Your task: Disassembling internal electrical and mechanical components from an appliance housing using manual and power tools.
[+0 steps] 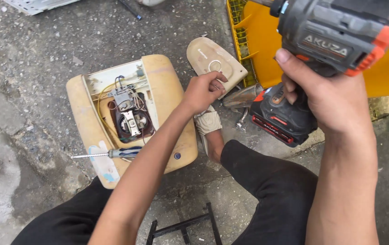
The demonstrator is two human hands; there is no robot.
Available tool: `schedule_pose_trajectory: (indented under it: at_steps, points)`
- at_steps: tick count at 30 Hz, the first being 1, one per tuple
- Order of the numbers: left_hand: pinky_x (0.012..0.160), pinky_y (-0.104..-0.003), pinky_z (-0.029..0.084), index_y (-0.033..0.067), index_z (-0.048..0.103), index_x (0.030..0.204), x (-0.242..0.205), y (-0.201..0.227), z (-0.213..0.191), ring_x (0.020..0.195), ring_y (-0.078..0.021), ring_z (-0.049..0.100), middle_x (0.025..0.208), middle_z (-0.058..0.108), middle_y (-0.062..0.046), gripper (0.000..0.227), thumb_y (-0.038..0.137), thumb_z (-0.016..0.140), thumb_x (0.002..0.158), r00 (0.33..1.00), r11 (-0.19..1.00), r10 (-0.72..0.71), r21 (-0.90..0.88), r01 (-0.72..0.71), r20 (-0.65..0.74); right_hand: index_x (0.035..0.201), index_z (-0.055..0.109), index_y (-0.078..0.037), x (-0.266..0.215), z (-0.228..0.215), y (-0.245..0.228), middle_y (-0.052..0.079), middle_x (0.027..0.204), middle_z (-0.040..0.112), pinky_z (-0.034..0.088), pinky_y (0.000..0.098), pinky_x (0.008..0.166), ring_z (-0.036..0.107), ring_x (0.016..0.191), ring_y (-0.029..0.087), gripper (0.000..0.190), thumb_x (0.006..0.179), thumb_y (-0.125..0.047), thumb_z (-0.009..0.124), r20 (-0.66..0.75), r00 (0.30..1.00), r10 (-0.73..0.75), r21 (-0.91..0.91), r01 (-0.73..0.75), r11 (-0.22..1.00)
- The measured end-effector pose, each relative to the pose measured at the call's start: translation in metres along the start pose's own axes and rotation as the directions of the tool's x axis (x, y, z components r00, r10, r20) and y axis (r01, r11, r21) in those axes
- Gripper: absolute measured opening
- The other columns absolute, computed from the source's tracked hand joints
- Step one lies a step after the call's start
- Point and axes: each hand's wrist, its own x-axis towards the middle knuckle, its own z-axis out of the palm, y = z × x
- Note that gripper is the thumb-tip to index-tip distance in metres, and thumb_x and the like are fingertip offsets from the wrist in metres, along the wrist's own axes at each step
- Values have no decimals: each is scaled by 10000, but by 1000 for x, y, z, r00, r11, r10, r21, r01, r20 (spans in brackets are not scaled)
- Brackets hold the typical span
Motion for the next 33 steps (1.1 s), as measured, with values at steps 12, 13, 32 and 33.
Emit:
schedule_pose_trajectory:
  at_steps: [12, 13, 32, 33]
  points:
    - [710, -524, 531, 126, 596, 925, 89, -45, 191, 744, -380, 687, 846, 731, -99, 87, 139, 514, 898, 957, 777, 273, 565, -279, 97, 1244, 590, 31, -13, -59, 46, 83, 950, 566, 449, 241, 561, 511, 703, 136, 143, 1122, -38, 619, -177, 981, 79, 51, -71, 996]
    - [823, -473, 476, 155, 668, 907, 96, -57, 206, 844, -326, 669, 865, 748, -84, 114, 154, 555, 888, 944, 626, 294, 717, -307, 147, 1224, 569, 17, -12, -59, 45, 69, 863, 544, 457, 237, 558, 504, 649, 131, 109, 1131, -20, 614, -164, 985, 55, 39, -49, 998]
    - [606, -310, 567, 41, 715, 1227, -107, 48, -52, 636, -169, 704, 1001, 791, -88, 380, 28, 652, 852, 876, 881, 155, 465, 86, -456, 1203, 586, -16, -15, -65, 121, 81, 998, 671, 578, 300, 818, 681, 893, 186, 401, 855, 84, 757, 181, 945, -272, -128, 297, 946]
    - [606, -310, 567, 41, 715, 1227, -123, 39, -69, 636, -169, 704, 1001, 791, -88, 380, 28, 652, 852, 873, 878, 154, 469, 94, -463, 1203, 586, -16, -27, -56, 138, 81, 998, 671, 578, 300, 818, 681, 893, 186, 401, 855, 84, 757, 187, 943, -276, -119, 301, 946]
